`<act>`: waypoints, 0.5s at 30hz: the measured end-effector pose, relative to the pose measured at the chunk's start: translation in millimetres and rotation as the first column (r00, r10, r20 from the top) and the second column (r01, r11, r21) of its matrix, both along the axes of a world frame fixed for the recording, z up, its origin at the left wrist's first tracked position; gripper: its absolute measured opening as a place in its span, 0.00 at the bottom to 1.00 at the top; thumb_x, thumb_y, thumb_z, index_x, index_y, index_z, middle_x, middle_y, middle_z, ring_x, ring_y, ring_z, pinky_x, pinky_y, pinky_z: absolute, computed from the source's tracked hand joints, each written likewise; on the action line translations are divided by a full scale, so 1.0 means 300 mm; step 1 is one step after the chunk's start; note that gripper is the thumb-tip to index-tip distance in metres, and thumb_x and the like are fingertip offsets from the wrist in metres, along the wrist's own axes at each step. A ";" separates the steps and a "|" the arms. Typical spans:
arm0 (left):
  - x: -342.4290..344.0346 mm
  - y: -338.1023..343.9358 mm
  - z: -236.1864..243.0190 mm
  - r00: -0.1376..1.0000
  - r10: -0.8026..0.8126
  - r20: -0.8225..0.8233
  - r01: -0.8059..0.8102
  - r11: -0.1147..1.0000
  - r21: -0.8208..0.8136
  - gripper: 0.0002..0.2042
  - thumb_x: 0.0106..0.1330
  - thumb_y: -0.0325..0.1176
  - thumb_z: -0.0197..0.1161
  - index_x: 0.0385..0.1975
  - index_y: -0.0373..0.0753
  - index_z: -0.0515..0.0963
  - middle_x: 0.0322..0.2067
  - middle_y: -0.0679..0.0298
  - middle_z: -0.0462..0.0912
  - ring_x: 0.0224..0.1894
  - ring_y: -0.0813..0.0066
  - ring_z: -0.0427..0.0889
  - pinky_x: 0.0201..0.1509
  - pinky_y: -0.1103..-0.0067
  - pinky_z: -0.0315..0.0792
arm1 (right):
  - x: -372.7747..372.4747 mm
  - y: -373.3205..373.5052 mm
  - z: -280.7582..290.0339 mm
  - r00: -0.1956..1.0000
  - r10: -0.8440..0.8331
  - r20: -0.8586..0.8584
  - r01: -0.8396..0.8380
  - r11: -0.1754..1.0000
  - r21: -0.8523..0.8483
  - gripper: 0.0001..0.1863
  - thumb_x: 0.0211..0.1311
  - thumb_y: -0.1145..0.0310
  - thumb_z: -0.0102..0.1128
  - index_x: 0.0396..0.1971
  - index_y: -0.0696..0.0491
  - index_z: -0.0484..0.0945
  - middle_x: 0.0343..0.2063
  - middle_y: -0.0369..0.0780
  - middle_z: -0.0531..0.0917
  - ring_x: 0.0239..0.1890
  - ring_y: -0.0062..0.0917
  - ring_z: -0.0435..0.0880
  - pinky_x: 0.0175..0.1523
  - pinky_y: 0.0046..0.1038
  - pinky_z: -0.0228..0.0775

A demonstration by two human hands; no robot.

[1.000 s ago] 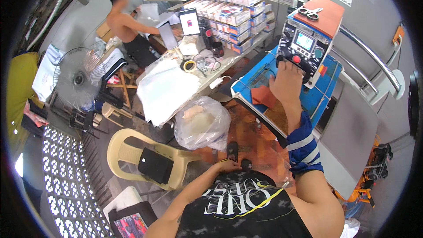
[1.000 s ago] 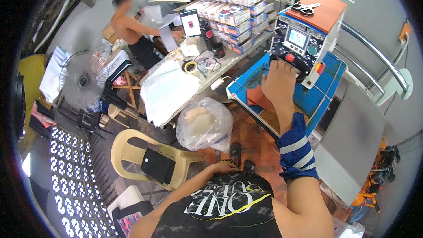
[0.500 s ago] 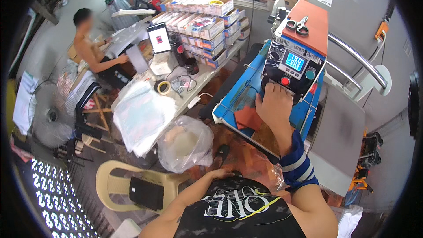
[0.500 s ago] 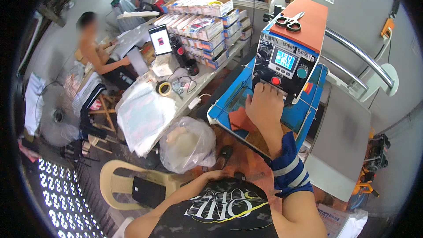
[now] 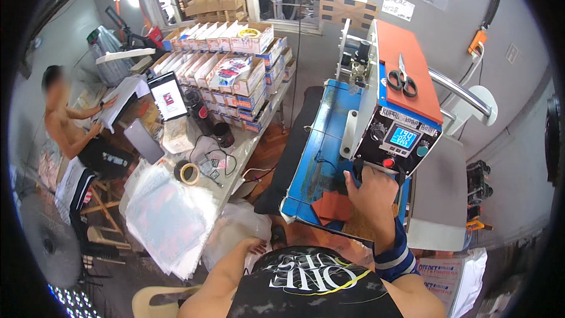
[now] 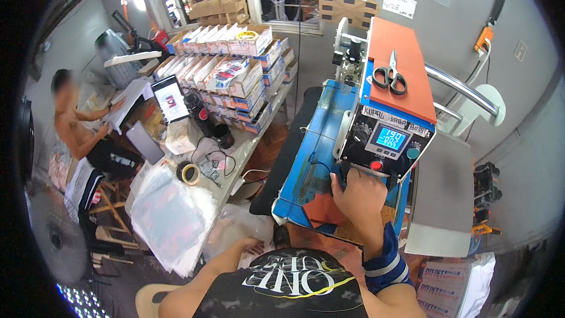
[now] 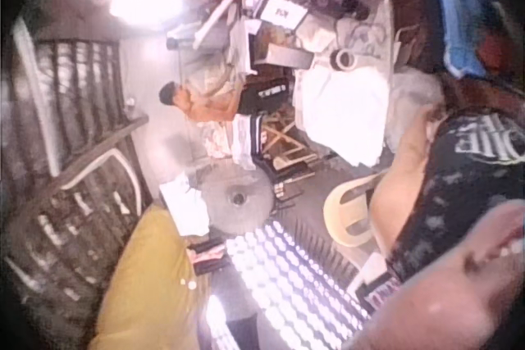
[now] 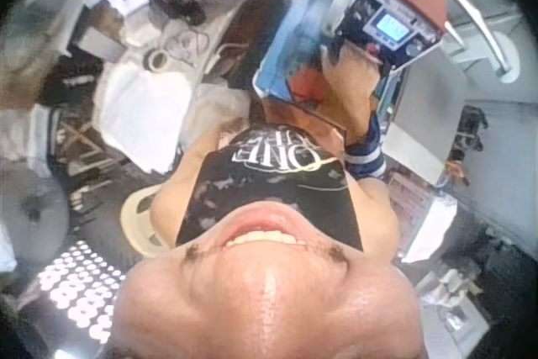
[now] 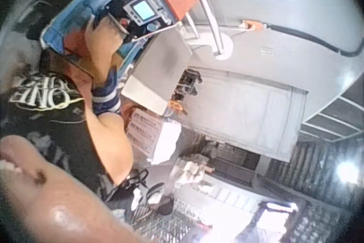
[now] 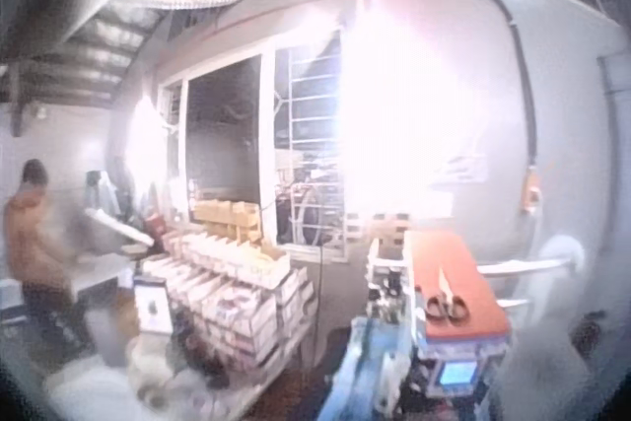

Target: The person places a black t-shirt on a heat press, aligns a small logo transfer on the chest, and closes the press. After opening the press, the person removes the shirt, places it on a nearby chair, and repeats the process with another shirt, this time applying a larger graphic transfer to the back.

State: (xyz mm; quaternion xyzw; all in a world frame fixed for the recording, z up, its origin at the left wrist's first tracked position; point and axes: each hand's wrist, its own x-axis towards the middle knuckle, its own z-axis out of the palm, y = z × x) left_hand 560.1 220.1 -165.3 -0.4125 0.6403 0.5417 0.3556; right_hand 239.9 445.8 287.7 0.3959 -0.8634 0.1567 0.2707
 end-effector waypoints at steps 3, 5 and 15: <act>0.003 -0.065 -0.019 0.997 0.054 0.056 -0.056 0.998 0.026 0.22 0.77 0.49 0.52 0.56 0.40 0.82 0.42 0.61 0.89 0.38 0.69 0.87 0.46 0.67 0.78 | -0.002 -0.007 -0.014 0.999 -0.032 -0.015 0.031 0.999 -0.019 0.21 0.57 0.51 0.72 0.19 0.52 0.77 0.17 0.42 0.81 0.19 0.40 0.82 0.25 0.39 0.72; -0.029 -0.079 -0.034 0.994 0.085 0.072 -0.088 0.995 0.040 0.21 0.77 0.49 0.52 0.56 0.40 0.82 0.42 0.61 0.89 0.37 0.70 0.87 0.45 0.67 0.78 | -0.006 -0.017 -0.017 0.999 -0.040 -0.019 0.040 0.999 -0.031 0.20 0.57 0.52 0.72 0.20 0.53 0.78 0.18 0.42 0.82 0.19 0.42 0.82 0.27 0.40 0.73; -0.287 -0.222 -0.074 0.928 -0.345 -0.143 0.284 0.900 -0.330 0.13 0.70 0.39 0.57 0.40 0.40 0.86 0.35 0.57 0.89 0.30 0.60 0.88 0.34 0.63 0.79 | -0.012 0.024 -0.100 0.974 -0.049 -0.223 0.050 0.999 -0.002 0.20 0.63 0.54 0.69 0.21 0.54 0.78 0.19 0.47 0.80 0.22 0.47 0.80 0.27 0.45 0.71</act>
